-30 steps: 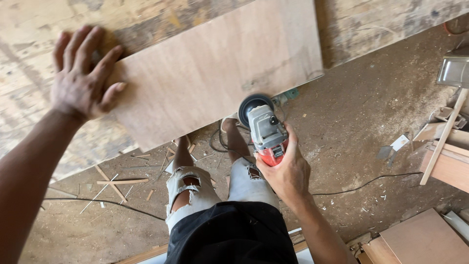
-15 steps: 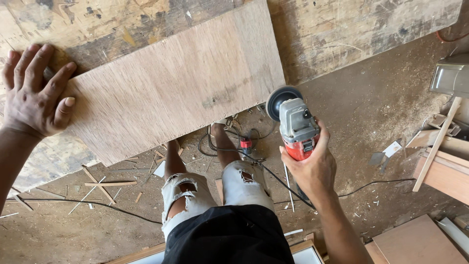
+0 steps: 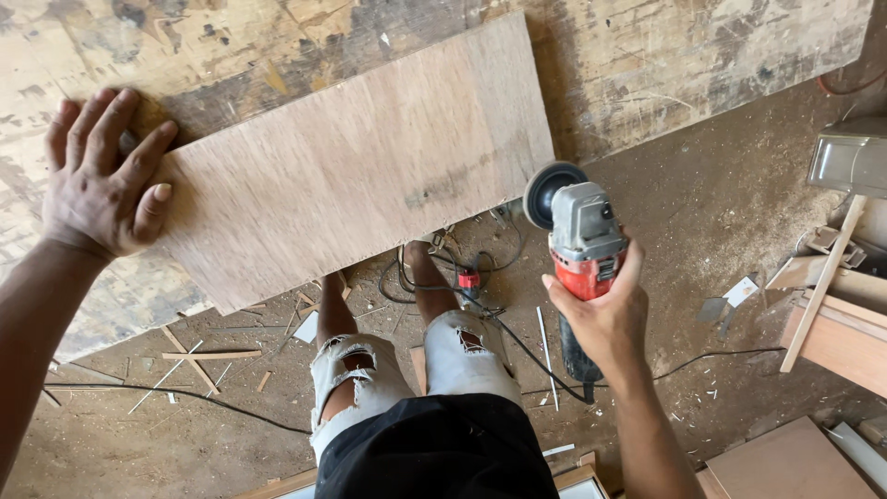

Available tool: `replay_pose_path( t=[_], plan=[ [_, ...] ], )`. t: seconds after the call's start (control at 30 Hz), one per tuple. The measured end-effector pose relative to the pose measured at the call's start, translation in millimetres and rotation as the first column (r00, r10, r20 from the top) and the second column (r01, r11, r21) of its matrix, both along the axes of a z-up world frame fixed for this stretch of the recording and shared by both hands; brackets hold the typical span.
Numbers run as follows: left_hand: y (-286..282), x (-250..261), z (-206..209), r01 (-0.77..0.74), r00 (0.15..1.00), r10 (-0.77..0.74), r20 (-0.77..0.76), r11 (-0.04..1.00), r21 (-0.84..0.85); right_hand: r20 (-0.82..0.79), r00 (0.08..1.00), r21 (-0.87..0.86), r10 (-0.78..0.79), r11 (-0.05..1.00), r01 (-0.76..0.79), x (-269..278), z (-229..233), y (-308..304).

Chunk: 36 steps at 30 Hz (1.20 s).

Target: The person sands the edges and surface of a wooden board using a power sander.

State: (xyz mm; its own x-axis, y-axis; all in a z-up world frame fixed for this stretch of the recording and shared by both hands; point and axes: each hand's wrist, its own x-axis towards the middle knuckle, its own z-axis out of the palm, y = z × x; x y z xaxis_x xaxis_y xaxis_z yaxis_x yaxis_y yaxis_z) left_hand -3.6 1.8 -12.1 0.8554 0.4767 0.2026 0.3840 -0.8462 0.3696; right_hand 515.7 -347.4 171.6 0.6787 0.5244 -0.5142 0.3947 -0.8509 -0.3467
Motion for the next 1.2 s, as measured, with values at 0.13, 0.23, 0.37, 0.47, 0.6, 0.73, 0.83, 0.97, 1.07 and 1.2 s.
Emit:
replay_pose_path(
  t=[0.13,0.23,0.37,0.47,0.6,0.73,0.83,0.97,1.07,1.2],
  plan=[
    [-2.3,1.9,1.9,-0.002,1.000,0.002,-0.005,1.000,-0.021,-0.046,0.997,0.034,0.067,0.997,-0.066,-24.8,-6.3,-4.7],
    [-1.6,2.9,0.7,0.004,1.000,-0.004,0.003,1.000,-0.015,-0.053,0.979,0.072,0.196,0.979,-0.192,-38.3,-12.2,-12.0],
    [-1.2,1.4,-2.8,0.004,1.000,-0.004,-0.008,1.000,0.020,-0.002,0.996,-0.021,0.094,0.995,-0.094,-36.0,-6.8,-1.0],
    [-2.1,0.5,-2.0,-0.002,1.000,0.001,0.006,1.000,0.013,0.002,0.993,0.023,0.116,0.993,-0.116,-17.4,-10.5,-7.1],
    [-1.6,2.0,-2.0,-0.003,1.000,0.003,-0.001,1.000,-0.002,0.040,0.999,0.008,0.011,1.000,-0.011,-5.7,-3.3,-6.1],
    [0.5,3.3,6.1,-0.001,1.000,-0.001,-0.031,0.997,-0.075,0.039,0.999,-0.072,0.009,0.997,-0.006,-45.6,8.6,6.6],
    [3.5,11.7,5.7,0.024,1.000,-0.024,0.001,0.993,-0.119,0.058,0.989,-0.078,0.139,0.988,-0.135,-102.4,-0.8,-1.2],
    [3.0,11.3,8.3,-0.008,0.995,-0.006,-0.102,0.991,-0.132,-0.001,0.949,-0.063,0.316,0.947,-0.316,-202.1,-16.9,-11.6],
    [1.4,14.0,5.6,-0.031,0.987,0.010,-0.161,0.991,-0.130,0.062,0.922,0.038,0.383,0.922,-0.386,-278.7,-23.1,-15.4],
    [1.1,15.0,2.8,-0.055,0.957,0.025,-0.290,0.994,-0.099,0.022,0.885,0.105,0.466,0.879,-0.465,-359.6,-24.2,-9.8]
  ],
)
